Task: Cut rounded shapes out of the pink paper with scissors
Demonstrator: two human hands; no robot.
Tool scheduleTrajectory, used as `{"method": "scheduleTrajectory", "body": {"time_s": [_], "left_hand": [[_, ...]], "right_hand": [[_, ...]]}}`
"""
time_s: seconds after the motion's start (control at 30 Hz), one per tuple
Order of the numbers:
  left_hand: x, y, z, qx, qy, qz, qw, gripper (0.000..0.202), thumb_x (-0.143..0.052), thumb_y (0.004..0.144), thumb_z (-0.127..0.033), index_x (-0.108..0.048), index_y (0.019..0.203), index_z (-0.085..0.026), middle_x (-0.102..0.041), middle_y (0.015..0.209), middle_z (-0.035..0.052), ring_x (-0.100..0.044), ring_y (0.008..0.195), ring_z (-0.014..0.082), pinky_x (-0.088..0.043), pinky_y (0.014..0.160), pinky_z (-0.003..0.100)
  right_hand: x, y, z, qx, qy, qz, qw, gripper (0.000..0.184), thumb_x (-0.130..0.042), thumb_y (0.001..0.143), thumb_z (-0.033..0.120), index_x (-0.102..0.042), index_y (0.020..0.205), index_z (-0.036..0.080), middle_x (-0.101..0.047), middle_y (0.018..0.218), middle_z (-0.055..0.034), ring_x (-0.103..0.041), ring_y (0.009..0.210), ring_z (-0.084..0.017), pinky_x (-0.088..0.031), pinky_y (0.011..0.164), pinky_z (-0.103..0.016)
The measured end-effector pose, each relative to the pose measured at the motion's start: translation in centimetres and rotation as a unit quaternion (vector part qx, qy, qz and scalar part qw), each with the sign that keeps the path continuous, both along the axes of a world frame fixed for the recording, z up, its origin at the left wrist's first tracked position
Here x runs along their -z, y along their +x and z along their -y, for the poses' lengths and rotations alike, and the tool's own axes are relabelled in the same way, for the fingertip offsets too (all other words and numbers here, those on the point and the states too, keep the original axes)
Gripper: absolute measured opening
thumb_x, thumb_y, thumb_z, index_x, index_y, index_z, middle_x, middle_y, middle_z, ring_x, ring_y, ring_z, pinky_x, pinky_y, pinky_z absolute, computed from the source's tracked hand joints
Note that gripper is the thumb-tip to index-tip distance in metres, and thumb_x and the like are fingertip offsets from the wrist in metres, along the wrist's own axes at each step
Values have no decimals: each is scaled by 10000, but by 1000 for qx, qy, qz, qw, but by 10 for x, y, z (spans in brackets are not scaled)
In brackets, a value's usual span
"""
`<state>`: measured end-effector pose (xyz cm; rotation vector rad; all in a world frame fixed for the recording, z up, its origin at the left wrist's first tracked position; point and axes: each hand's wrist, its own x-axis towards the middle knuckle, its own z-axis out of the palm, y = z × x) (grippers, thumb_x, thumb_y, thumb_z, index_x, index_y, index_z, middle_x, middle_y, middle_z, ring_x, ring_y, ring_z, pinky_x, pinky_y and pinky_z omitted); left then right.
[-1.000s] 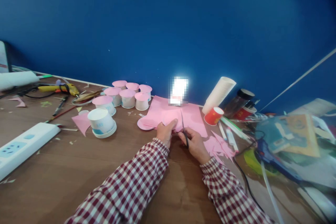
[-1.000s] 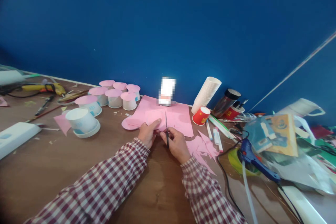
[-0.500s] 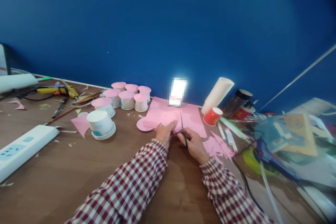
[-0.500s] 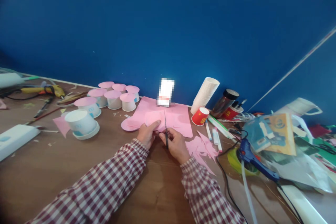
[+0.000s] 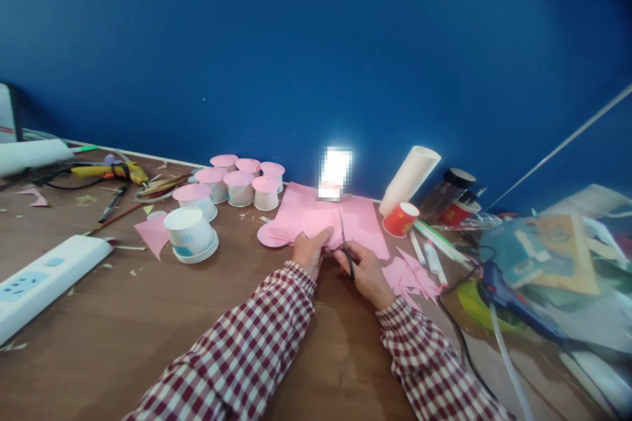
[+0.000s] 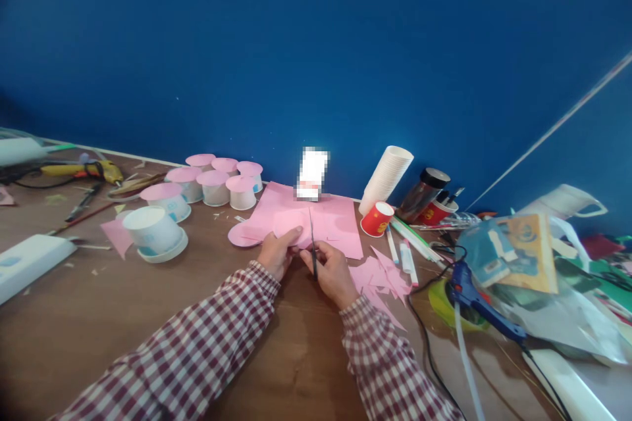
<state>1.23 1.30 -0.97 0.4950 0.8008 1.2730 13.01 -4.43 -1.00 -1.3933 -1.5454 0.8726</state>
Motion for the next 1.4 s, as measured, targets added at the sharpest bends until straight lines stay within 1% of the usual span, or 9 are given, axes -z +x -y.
{"method": "scheduleTrajectory", "body": {"time_s": [0.23,0.37,0.5,0.7,0.83,1.1,1.4], "left_hand": [[1,-1,-1,5,0,-5,1000,337,-804,510,-229,-571,717,-101,-536,548,-28,-457,434,56,-327,370,179],[-1,-2,-1,7,-9,-11,1000,335,-806,501,-219,-562,700,-103,-531,543,-31,-459,433,57,-332,367,176],[-3,-3,0,11,-7,-13,1000,320,-795,521,-214,-565,709,-97,-531,557,-31,-455,435,50,-347,370,169],[-4,-3,0,10,-18,-15,1000,317,-791,523,-184,-581,741,-90,-541,571,-23,-474,451,58,-354,365,163],[-4,-3,0,12,-21,-24,999,299,-782,536,-184,-567,723,-93,-529,558,-28,-469,447,59,-364,373,169],[-1,-3,-1,16,-12,-34,999,318,-795,526,-212,-546,695,-109,-513,550,-36,-450,439,52,-357,383,173],[-3,-4,-2,36,-7,-38,999,309,-794,525,-216,-580,716,-102,-525,533,-24,-469,437,65,-343,365,171]], "right_hand": [[1,1,1,2,9,8,1000,190,-576,816,354,-586,814,164,-497,583,35,-469,534,-109,-373,499,-205],[-1,0,1,1,3,4,1000,203,-577,814,363,-587,813,160,-487,575,37,-462,530,-107,-366,494,-203],[-3,-1,1,3,-1,3,1000,209,-585,807,371,-590,813,162,-485,571,35,-459,533,-111,-364,493,-206],[-1,1,0,4,-4,2,1000,215,-586,805,377,-594,816,163,-495,566,34,-465,531,-114,-370,491,-207],[0,2,-1,2,-3,2,1000,205,-591,804,367,-597,815,162,-496,559,36,-461,523,-111,-369,488,-205],[-1,2,0,2,-9,5,1000,248,-598,794,407,-597,832,162,-510,573,34,-483,525,-114,-385,491,-207],[-1,4,-1,-6,-5,15,1000,277,-573,808,436,-593,830,161,-506,587,24,-481,532,-117,-386,494,-213]]}}
